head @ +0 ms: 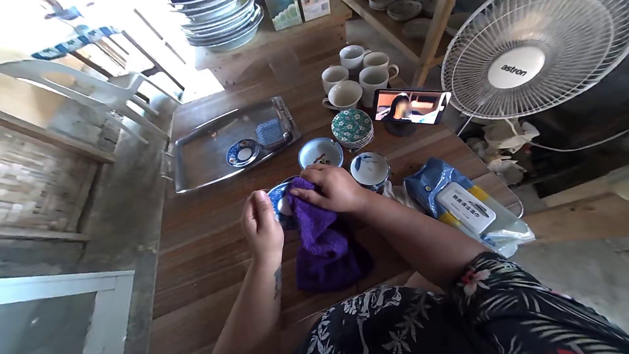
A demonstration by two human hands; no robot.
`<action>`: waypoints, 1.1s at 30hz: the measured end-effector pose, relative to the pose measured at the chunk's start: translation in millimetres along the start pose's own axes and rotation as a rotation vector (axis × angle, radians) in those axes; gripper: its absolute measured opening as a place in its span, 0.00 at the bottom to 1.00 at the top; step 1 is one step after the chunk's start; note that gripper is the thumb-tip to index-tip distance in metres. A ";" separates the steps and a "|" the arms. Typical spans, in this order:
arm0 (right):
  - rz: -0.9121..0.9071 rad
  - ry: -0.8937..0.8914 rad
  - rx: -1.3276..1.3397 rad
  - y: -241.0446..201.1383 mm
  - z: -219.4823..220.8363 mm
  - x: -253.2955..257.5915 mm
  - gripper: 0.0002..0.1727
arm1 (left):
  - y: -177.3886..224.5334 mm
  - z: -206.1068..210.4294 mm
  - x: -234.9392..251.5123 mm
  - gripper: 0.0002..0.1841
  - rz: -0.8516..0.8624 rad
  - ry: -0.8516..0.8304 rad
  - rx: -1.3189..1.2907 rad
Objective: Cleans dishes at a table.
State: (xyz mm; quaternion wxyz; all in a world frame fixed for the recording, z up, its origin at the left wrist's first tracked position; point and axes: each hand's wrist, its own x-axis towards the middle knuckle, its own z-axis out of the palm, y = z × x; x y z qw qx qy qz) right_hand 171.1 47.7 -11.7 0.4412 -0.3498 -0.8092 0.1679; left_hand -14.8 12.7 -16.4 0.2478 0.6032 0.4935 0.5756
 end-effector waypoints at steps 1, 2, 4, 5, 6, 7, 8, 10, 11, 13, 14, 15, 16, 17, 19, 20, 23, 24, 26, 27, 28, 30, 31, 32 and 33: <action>0.052 -0.030 0.031 -2.4 1.1 0.1 0.18 | 2.2 0.6 0.9 0.19 -0.029 0.055 -0.035; 0.107 -0.070 0.070 -5.8 1.9 0.2 0.19 | 4.6 1.3 1.6 0.20 -0.058 0.101 -0.074; 0.179 -0.154 0.149 -10.8 5.1 -0.2 0.18 | 9.1 3.0 3.3 0.19 -0.096 0.172 -0.130; 0.193 -0.188 0.189 -11.9 6.4 0.1 0.18 | 9.8 4.0 3.9 0.20 -0.097 0.204 -0.151; 0.201 -0.210 0.216 -12.6 6.6 0.6 0.17 | 10.1 5.1 4.2 0.20 -0.099 0.225 -0.160; 0.202 -0.220 0.224 -12.6 5.1 1.5 0.17 | 10.2 6.2 4.1 0.21 -0.108 0.230 -0.166; 0.195 -0.212 0.213 -11.8 2.9 2.2 0.18 | 9.7 7.0 3.4 0.22 -0.120 0.218 -0.177; 0.161 -0.126 0.162 -8.9 0.6 1.9 0.17 | 6.3 6.6 1.3 0.26 -0.143 0.149 -0.241; 0.148 -0.078 0.145 -7.0 0.0 1.4 0.17 | 5.3 6.7 1.2 0.28 -0.149 0.109 -0.312; 0.117 0.014 0.135 -2.1 0.8 0.8 0.17 | 5.8 8.0 2.3 0.30 -0.172 0.028 -0.489; 0.099 0.041 0.141 -0.3 1.0 0.7 0.17 | 6.0 8.1 2.7 0.31 -0.193 -0.013 -0.550; 0.079 0.057 0.149 1.1 1.2 0.6 0.17 | 6.7 7.9 3.2 0.31 -0.221 -0.052 -0.593; 0.056 0.064 0.155 2.3 1.3 0.6 0.17 | 8.2 7.7 3.8 0.32 -0.249 -0.085 -0.623; 0.038 0.064 0.162 3.2 1.0 0.8 0.17 | 10.2 7.5 3.9 0.34 -0.268 -0.121 -0.646; 0.021 0.053 0.178 6.9 0.2 2.0 0.18 | 11.2 7.2 2.1 0.34 -0.271 -0.202 -0.674; 0.024 0.050 0.177 8.9 -0.5 2.4 0.19 | 10.5 7.5 0.8 0.34 -0.265 -0.233 -0.680; 0.060 0.053 0.135 12.4 -2.3 3.0 0.20 | 8.1 9.4 -2.0 0.35 -0.229 -0.288 -0.676; 0.075 0.065 0.123 12.9 -1.9 3.4 0.20 | 7.6 9.7 -2.5 0.35 -0.223 -0.298 -0.671; 0.101 0.102 0.076 11.1 -1.7 4.3 0.19 | 6.0 9.4 -3.4 0.34 -0.237 -0.311 -0.656; 0.105 0.133 0.037 9.9 -1.0 4.6 0.20 | 5.4 9.6 -3.9 0.34 -0.251 -0.315 -0.649; 0.103 0.171 -0.001 9.2 0.1 4.6 0.20 | 4.6 10.1 -4.5 0.34 -0.257 -0.316 -0.639; 0.072 0.258 -0.069 9.3 2.8 4.5 0.19 | 2.6 11.3 -5.8 0.34 -0.257 -0.329 -0.609; 0.045 0.292 -0.104 9.7 3.4 4.4 0.19 | 0.8 11.3 -6.6 0.36 -0.259 -0.352 -0.605; 0.015 0.324 -0.141 10.0 4.0 3.8 0.18 | -1.2 11.8 -7.8 0.38 -0.265 -0.371 -0.605; -0.010 0.344 -0.176 9.6 3.8 2.6 0.16 | -2.0 13.1 -9.3 0.40 -0.273 -0.375 -0.592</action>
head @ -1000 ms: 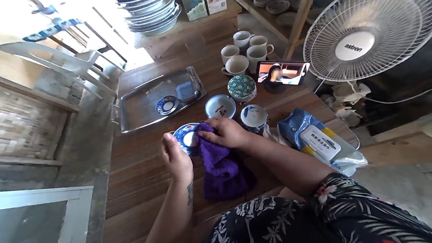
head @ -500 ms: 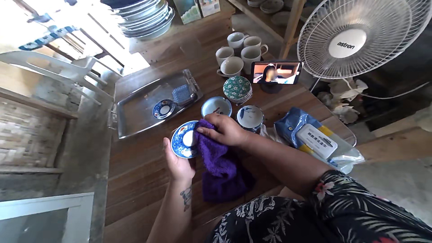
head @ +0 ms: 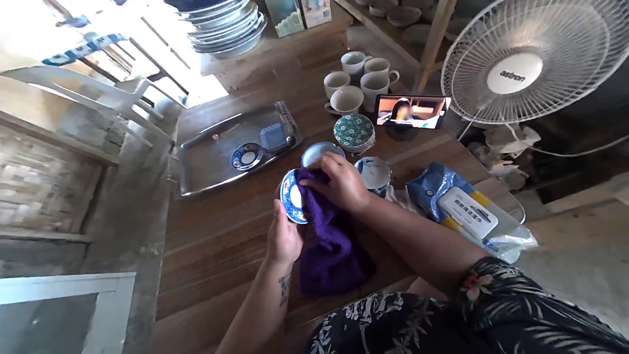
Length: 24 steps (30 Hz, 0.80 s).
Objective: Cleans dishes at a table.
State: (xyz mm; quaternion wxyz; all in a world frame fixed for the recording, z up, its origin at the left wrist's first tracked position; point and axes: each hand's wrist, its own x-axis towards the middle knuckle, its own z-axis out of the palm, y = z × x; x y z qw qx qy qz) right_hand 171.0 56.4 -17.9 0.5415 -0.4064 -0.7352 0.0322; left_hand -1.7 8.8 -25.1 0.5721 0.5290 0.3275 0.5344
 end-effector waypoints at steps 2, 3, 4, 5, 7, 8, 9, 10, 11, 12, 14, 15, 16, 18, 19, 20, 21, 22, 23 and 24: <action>-0.047 0.012 -0.033 -3.5 -1.0 -1.2 0.12 | -0.6 3.1 -2.6 0.46 -0.020 0.032 0.055; -0.068 0.018 -0.023 -5.4 1.3 -2.1 0.11 | -0.2 3.7 -3.9 0.49 -0.026 0.041 0.081; -0.086 0.026 0.006 -6.7 4.7 -4.0 0.11 | 0.2 4.3 -5.4 0.50 -0.030 0.038 0.102; -0.100 0.031 0.051 -8.0 8.4 -6.5 0.11 | 1.3 5.7 -6.6 0.50 -0.025 0.027 0.118; -0.112 -0.006 0.181 -10.8 13.9 -12.0 0.13 | 4.3 7.8 -7.0 0.48 -0.020 0.002 0.131; -0.112 -0.041 0.251 -12.7 15.1 -13.7 0.15 | 6.0 9.1 -6.3 0.47 -0.017 0.020 0.124; -0.119 -0.085 0.314 -14.2 15.8 -14.6 0.16 | 6.8 9.0 -5.3 0.47 -0.008 0.043 0.105; -0.135 -0.130 0.366 -15.5 16.3 -15.0 0.17 | 7.0 8.6 -4.5 0.45 0.008 0.083 0.092; -0.157 -0.171 0.403 -17.0 16.7 -15.2 0.18 | 7.3 7.5 -4.0 0.43 0.021 0.121 0.086; -0.180 -0.206 0.432 -18.4 16.9 -15.2 0.19 | 7.8 6.6 -3.6 0.42 0.035 0.157 0.079; -0.216 -0.255 0.456 -19.8 16.6 -15.3 0.19 | 12.1 7.9 -3.7 0.36 0.048 0.232 0.076; -0.231 -0.273 0.451 -19.3 16.0 -14.7 0.18 | 13.7 8.2 -3.7 0.35 0.052 0.255 0.072; -0.245 -0.285 0.430 -18.4 15.2 -13.9 0.17 | 13.5 7.8 -3.1 0.36 0.060 0.265 0.052; -0.247 -0.290 0.355 -15.9 14.7 -12.7 0.14 | 10.9 5.3 -0.7 0.42 0.076 0.245 -0.008; -0.233 -0.285 0.302 -14.8 14.7 -12.0 0.14 | 8.5 3.6 1.2 0.46 0.091 0.232 -0.039; -0.216 -0.279 0.242 -13.4 14.3 -11.3 0.15 | 6.3 2.5 2.8 0.49 0.096 0.224 -0.055; -0.201 -0.270 0.186 -12.1 13.8 -10.8 0.15 | 4.7 2.1 3.4 0.50 0.096 0.219 -0.062; -0.189 -0.254 0.129 -11.3 13.5 -10.7 0.15 | 3.5 2.8 3.3 0.49 0.093 0.216 -0.047; -0.175 -0.231 0.077 -11.1 13.3 -10.9 0.15 | 2.4 4.0 2.7 0.48 0.097 0.208 -0.021; -0.158 -0.203 0.039 -10.7 13.4 -11.0 0.15 | 0.8 4.9 1.9 0.46 0.110 0.182 0.015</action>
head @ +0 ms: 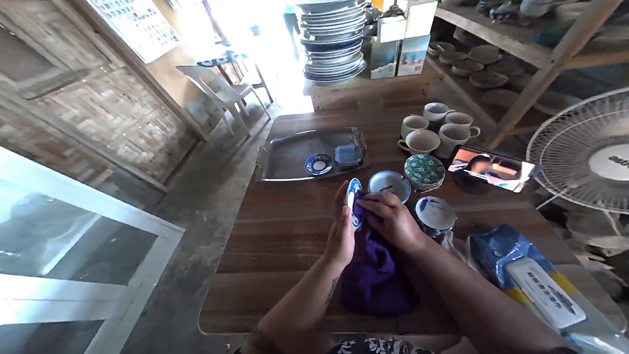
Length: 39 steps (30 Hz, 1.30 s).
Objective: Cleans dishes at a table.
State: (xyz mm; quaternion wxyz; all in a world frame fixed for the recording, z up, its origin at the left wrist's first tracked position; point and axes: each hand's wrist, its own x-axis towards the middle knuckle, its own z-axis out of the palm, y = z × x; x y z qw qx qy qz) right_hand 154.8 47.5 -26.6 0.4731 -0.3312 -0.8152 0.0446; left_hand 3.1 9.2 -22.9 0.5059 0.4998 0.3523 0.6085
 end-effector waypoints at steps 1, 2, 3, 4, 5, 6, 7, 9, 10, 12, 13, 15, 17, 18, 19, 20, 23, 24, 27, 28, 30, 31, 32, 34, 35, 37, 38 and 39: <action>0.018 0.030 -0.023 0.4 -0.1 -0.3 0.15 | -1.4 0.8 -1.4 0.45 0.020 -0.034 0.033; 0.032 0.068 -0.027 1.0 -0.2 -0.4 0.15 | -2.1 1.5 -3.1 0.43 0.034 -0.073 0.069; 0.044 0.110 -0.010 1.4 -0.4 -0.4 0.15 | -2.2 2.7 -4.6 0.43 0.041 -0.103 0.106; 0.056 0.143 0.034 1.5 -1.0 -0.5 0.15 | -1.7 3.8 -5.6 0.42 0.041 -0.129 0.134; 0.063 0.162 0.107 1.4 -1.7 -0.6 0.15 | -1.0 4.7 -6.3 0.42 0.038 -0.149 0.150; 0.062 0.167 0.189 1.1 -2.3 -0.9 0.15 | -0.3 5.2 -6.7 0.41 0.037 -0.161 0.159; 0.054 0.156 0.275 0.7 -2.6 -1.5 0.15 | 0.1 5.5 -6.8 0.42 0.039 -0.159 0.163; 0.029 0.087 0.432 -0.6 -2.3 -2.5 0.13 | 1.4 5.5 -7.2 0.43 0.029 -0.125 0.171; 0.013 0.043 0.486 -1.1 -1.7 -2.5 0.13 | 1.8 5.3 -7.1 0.42 0.022 -0.101 0.166; -0.015 -0.055 0.550 -0.5 -1.4 -1.6 0.12 | 0.7 3.2 -4.4 0.41 0.008 -0.047 0.132; -0.031 -0.106 0.544 0.7 -2.4 -0.6 0.12 | -0.7 1.2 -2.6 0.43 0.012 -0.027 0.115; -0.036 -0.169 0.447 3.5 -5.4 1.0 0.10 | -1.2 -1.4 -0.4 0.47 0.007 -0.003 0.097; 0.026 -0.170 0.276 5.1 -6.4 0.8 0.11 | -3.8 -2.7 0.2 0.47 0.011 -0.020 0.090; 0.070 -0.156 0.197 4.8 -6.9 1.0 0.11 | -4.7 -1.9 -0.3 0.46 0.018 -0.039 0.100; 0.110 -0.126 0.137 4.2 -7.1 1.3 0.12 | -5.4 -0.7 -1.1 0.46 0.031 -0.066 0.113; 0.134 -0.076 0.092 4.0 -6.7 1.3 0.12 | -6.4 0.2 -1.8 0.45 0.044 -0.102 0.122; 0.111 0.099 0.118 6.7 -6.5 0.8 0.12 | -7.9 3.7 -2.7 0.46 0.033 -0.195 0.158; 0.074 0.133 0.187 8.0 -6.6 0.9 0.10 | -7.3 4.6 -3.2 0.46 0.022 -0.212 0.160; -0.038 0.058 0.430 8.0 -7.9 0.5 0.07 | -4.9 4.9 -5.3 0.46 0.031 -0.175 0.200; -0.062 0.002 0.487 6.9 -7.7 0.6 0.06 | -5.1 3.7 -4.9 0.47 0.031 -0.147 0.200; -0.087 -0.117 0.545 5.6 -7.5 2.1 0.06 | -4.7 1.2 -2.8 0.48 0.016 -0.097 0.185; -0.085 -0.172 0.532 5.4 -8.2 3.2 0.06 | -4.4 0.4 -1.4 0.48 0.011 -0.071 0.174; -0.067 -0.217 0.485 5.6 -9.4 4.1 0.06 | -4.9 -1.0 -0.1 0.48 0.005 -0.058 0.161; 0.030 -0.270 0.319 6.3 -12.3 4.6 0.07 | -7.0 -3.7 1.2 0.49 -0.004 -0.066 0.129; 0.100 -0.276 0.239 5.9 -13.7 5.0 0.08 | -7.6 -3.1 0.8 0.48 -0.003 -0.074 0.123; 0.191 -0.200 0.125 3.5 -14.5 5.7 0.10 | -9.4 -1.1 -0.8 0.48 0.015 -0.107 0.128; 0.195 -0.123 0.097 2.9 -13.3 5.0 0.10 | -10.4 -0.1 -2.3 0.48 0.022 -0.124 0.139; 0.164 -0.028 0.096 3.3 -11.3 3.7 0.11 | -11.4 0.9 -4.3 0.49 0.017 -0.133 0.149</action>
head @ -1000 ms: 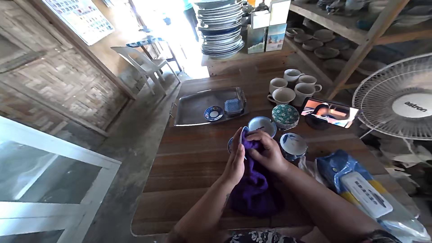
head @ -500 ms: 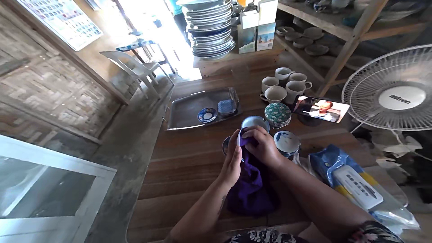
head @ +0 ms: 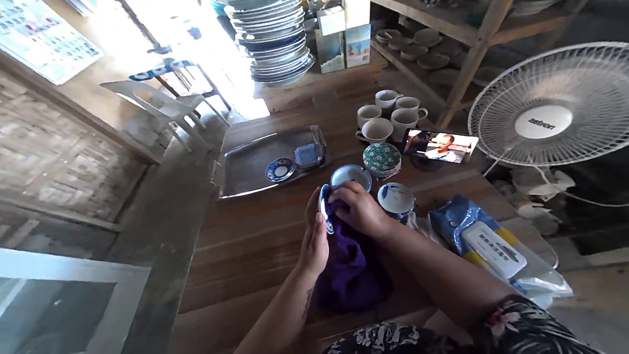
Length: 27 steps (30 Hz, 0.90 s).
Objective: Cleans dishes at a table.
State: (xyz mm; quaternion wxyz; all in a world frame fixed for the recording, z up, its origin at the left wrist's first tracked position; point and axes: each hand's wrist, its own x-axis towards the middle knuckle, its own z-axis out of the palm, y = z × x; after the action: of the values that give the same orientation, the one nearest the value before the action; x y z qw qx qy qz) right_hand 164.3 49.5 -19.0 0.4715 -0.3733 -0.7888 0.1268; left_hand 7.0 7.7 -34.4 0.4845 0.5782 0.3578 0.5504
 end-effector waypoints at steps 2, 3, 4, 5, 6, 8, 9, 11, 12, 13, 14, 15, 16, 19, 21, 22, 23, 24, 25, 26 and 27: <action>-0.113 0.143 0.098 1.2 2.9 0.1 0.10 | -1.8 0.6 -2.5 0.50 -0.031 -0.033 0.009; -0.163 0.165 0.175 0.7 3.5 0.6 0.09 | -2.0 0.5 -3.0 0.50 -0.041 -0.039 0.010; -0.197 0.147 0.258 -0.1 3.7 0.8 0.07 | -2.1 0.3 -2.8 0.49 -0.041 -0.037 0.015; -0.220 0.103 0.335 -0.3 4.0 0.6 0.06 | -1.8 0.1 -2.1 0.49 -0.033 -0.024 0.027; -0.236 0.040 0.399 -0.6 4.0 0.4 0.06 | -0.6 -0.6 -1.2 0.47 -0.027 -0.011 0.038; -0.259 -0.104 0.460 -1.3 3.4 0.5 0.06 | 4.4 -0.9 0.7 0.47 -0.027 0.038 0.029; -0.269 -0.165 0.447 -2.0 2.9 1.2 0.06 | 6.3 -0.6 1.7 0.47 -0.025 0.068 0.018; -0.233 -0.247 0.339 -2.8 1.2 1.8 0.07 | 7.3 -1.3 3.6 0.46 -0.031 0.118 -0.010; -0.186 -0.257 0.256 -3.3 0.5 1.7 0.07 | 7.4 -2.2 3.8 0.46 -0.031 0.121 -0.030; -0.121 -0.249 0.181 -4.4 0.1 1.5 0.09 | 7.9 -3.3 3.0 0.47 -0.037 0.109 -0.037; -0.050 -0.227 0.117 -5.8 0.0 1.5 0.10 | 7.6 -3.4 2.3 0.48 -0.041 0.102 -0.032; 0.011 -0.193 0.062 -6.7 0.2 1.7 0.11 | 6.0 -2.8 1.9 0.49 -0.036 0.096 -0.021; 0.042 -0.135 0.023 -6.3 1.0 1.3 0.12 | 4.3 -2.2 1.9 0.50 -0.023 0.078 -0.018; -0.017 0.076 0.050 -3.6 2.7 0.1 0.16 | 2.6 0.0 1.7 0.49 0.011 0.012 -0.023; -0.118 0.168 0.136 -3.8 4.3 0.1 0.16 | 3.6 1.4 0.4 0.50 -0.019 0.019 -0.037; -0.166 0.182 0.187 -5.1 5.2 -0.2 0.15 | 3.4 1.4 -0.1 0.52 -0.051 0.038 -0.049; -0.205 0.174 0.240 -6.7 6.2 -0.7 0.15 | 2.7 0.5 0.0 0.53 -0.078 0.054 -0.059; -0.234 0.150 0.286 -8.3 7.4 -1.5 0.15 | 2.9 -0.3 0.4 0.52 -0.082 0.068 -0.082; -0.252 0.120 0.322 -9.5 9.0 -2.3 0.15 | 3.7 -1.2 0.7 0.50 -0.070 0.078 -0.102; -0.260 0.084 0.346 -10.7 10.5 -3.3 0.15 | 4.4 -1.8 1.2 0.46 -0.052 0.100 -0.115; -0.265 0.041 0.360 -11.3 11.5 -4.2 0.15 | 5.2 -2.2 2.3 0.42 -0.038 0.135 -0.131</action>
State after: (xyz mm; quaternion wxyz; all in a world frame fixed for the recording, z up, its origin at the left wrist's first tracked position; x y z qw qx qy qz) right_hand 150.5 40.4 -21.5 0.5591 -0.1786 -0.7858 0.1948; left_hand 4.6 8.9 -29.0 0.5064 0.4999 0.3641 0.6009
